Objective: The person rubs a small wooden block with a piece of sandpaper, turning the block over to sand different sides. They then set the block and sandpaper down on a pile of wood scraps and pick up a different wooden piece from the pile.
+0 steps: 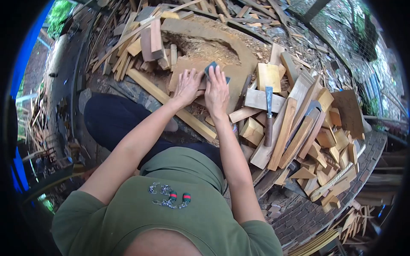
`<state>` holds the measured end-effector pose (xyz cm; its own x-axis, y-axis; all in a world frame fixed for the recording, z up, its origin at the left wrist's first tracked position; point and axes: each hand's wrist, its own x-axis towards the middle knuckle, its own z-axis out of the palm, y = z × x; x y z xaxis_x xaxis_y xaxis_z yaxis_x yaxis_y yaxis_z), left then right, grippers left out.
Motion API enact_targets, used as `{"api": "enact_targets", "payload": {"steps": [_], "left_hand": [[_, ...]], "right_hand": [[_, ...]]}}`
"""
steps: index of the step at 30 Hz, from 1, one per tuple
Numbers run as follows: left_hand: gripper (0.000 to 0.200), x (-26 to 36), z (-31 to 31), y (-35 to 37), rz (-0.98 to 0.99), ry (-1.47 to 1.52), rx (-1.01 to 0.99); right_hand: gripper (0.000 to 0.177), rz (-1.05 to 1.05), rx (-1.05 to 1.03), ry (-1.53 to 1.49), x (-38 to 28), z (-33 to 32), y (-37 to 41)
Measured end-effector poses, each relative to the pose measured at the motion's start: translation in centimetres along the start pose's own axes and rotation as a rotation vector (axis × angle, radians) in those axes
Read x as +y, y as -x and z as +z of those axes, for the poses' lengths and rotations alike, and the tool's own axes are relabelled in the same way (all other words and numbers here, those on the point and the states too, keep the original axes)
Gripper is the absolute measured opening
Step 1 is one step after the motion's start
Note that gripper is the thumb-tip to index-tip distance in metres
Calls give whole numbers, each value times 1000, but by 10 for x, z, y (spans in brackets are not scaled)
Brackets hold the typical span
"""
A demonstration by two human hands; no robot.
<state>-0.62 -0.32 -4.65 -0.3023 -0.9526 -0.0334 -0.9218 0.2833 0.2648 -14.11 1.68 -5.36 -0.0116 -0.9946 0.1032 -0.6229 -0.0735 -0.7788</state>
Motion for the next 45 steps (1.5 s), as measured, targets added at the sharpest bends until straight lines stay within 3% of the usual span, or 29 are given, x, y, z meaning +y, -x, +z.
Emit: {"api": "enact_targets", "payload": {"steps": [4,6,12,18,21,25,29,34,37,42,45], "left_hand": [[73,6,3,2,-68,-91,-42],[75,5,5,0,-75,-74,-74],[75,5,8,3,-73,-9,9],[71,5,9,1,-81,-5,12],[72,6,13,3,-73,9,74],[73,7,11,0,-93,-50,27],[70,6,13,2,-70,-6,106],[72,9,11,0,-103,-24,85],[70,10,3,0,-138,21,-64],[75,10,12,0,-148,-22,-21],[74,9,10,1,-141,8,-23]], "right_hand": [[47,-91,73,-16,4,2,20],[50,-136,-26,72,9,-10,45],[42,-73,-63,-47,6,-9,-13],[42,-56,-99,8,2,-19,28],[43,-85,-59,-11,7,-8,-10],[44,-71,-10,-10,3,-4,3],[44,-88,-39,23,5,-11,19],[44,-78,26,-20,5,3,7],[44,-65,-40,7,5,-6,33],[44,-76,-10,-23,5,0,-5],[46,-108,57,-27,8,-1,22]]}}
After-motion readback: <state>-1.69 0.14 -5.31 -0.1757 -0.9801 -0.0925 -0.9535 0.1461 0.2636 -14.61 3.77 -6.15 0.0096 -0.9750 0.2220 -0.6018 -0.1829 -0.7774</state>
